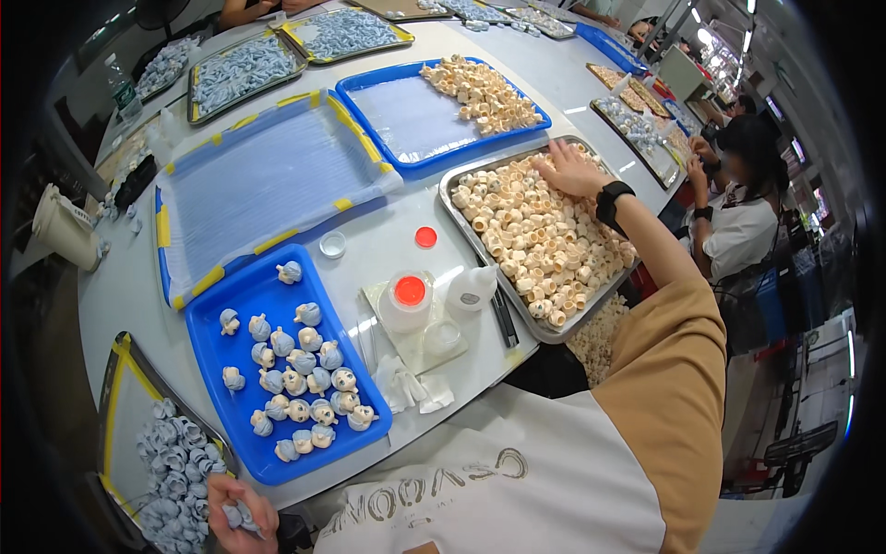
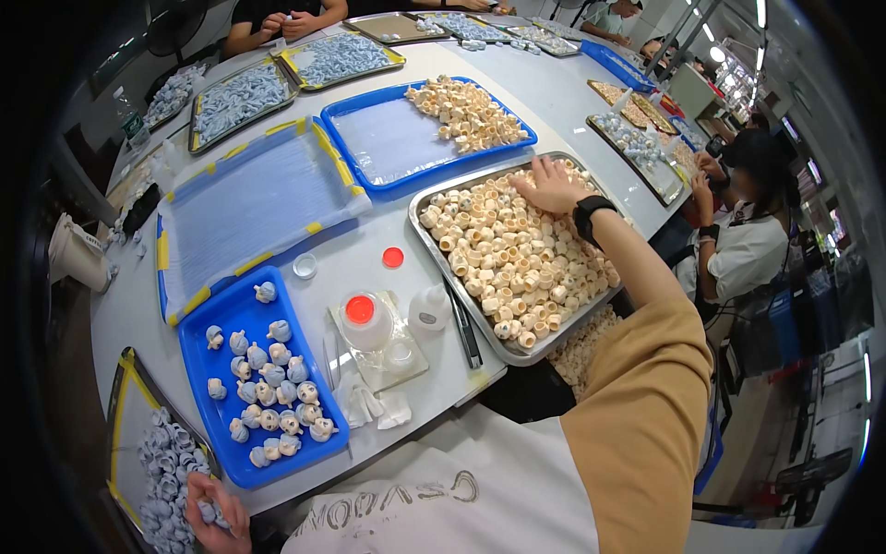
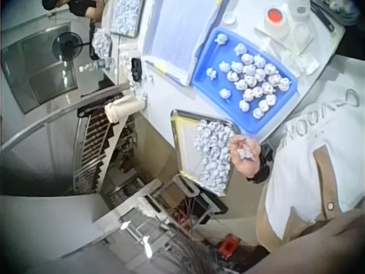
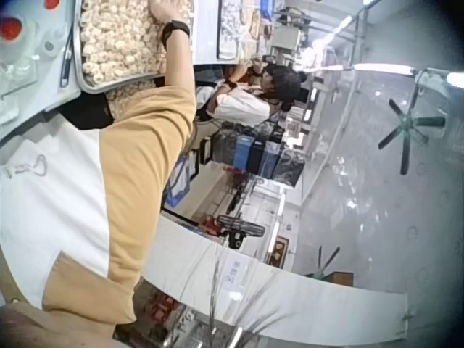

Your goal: The person assembles small doll heads by inserting a face insert into a head shell, applying glue, and using tweezers to adjust the insert. The person handles multiple head shells and face inserts, placing finished units on a blue tray.

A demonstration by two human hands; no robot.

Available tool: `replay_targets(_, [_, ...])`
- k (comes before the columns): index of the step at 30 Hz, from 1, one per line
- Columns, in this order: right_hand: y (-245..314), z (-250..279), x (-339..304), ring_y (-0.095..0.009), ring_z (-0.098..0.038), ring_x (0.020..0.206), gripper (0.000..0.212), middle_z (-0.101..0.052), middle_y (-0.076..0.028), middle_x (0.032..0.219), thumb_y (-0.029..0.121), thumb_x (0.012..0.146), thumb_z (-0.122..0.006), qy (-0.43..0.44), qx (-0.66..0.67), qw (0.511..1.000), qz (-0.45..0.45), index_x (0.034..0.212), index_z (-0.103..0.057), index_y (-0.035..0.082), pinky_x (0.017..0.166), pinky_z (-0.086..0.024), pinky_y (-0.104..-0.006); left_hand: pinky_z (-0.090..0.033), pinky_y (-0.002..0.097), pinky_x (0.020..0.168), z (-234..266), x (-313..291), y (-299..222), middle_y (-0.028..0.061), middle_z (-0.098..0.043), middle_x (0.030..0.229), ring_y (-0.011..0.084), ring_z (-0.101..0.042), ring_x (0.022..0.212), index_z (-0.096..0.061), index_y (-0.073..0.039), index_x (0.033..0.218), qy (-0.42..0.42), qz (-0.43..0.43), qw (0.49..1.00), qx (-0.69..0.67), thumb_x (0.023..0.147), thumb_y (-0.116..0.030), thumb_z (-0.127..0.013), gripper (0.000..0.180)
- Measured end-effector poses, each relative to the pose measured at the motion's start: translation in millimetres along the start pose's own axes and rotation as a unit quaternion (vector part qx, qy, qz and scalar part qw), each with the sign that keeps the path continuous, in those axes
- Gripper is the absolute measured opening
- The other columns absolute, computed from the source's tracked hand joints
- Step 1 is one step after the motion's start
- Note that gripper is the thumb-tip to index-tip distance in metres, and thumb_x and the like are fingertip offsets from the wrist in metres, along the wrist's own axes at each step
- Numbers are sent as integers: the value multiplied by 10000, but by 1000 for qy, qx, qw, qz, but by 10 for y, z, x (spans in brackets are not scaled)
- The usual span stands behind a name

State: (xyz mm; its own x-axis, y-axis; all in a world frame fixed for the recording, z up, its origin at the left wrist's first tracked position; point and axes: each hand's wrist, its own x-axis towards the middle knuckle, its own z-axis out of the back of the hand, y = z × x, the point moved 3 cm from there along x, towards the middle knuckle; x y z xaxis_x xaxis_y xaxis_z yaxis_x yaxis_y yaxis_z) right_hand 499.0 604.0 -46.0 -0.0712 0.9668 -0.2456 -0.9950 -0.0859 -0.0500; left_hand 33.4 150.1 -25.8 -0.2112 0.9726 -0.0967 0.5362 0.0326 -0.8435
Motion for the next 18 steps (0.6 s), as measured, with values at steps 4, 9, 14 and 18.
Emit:
replay_targets(4, [-406,310,270,-407,-43,1355,750,-86,-268,1452,599,908,-176,-59,153,980,109,1411,-180,42,1093,-104,-481,-311,211,407,24,19,22,42,-444,625,100,-380,446,-484,-4,1106,15,-5,999,-29,933,-352,-415,395])
replay_targets(9, [-446,299,-135,-413,-68,1350,773,-98,-266,1451,575,906,-240,-24,53,998,4,1400,-145,-12,1093,-116,-465,-331,228,403,1,-25,-59,57,-442,645,117,-391,465,-487,16,1092,28,-48,996,-72,948,-270,-380,337])
replay_targets(14, [-439,-109,-326,-437,-95,1339,607,-74,-258,1458,451,949,-245,-4,23,1000,-1,1394,-196,41,1092,-122,-468,-332,220,404,19,-6,-57,57,-436,639,119,-396,476,-493,14,1096,15,-35,997,-72,943,-274,-384,344])
replay_targets(18, [-632,177,-297,-442,-67,1341,574,-101,-254,1456,430,963,-199,23,-141,974,176,1394,-201,51,1094,-106,-470,-334,221,410,42,16,-45,56,-436,640,124,-397,477,-495,10,1109,11,-17,996,-89,939,-282,-388,355])
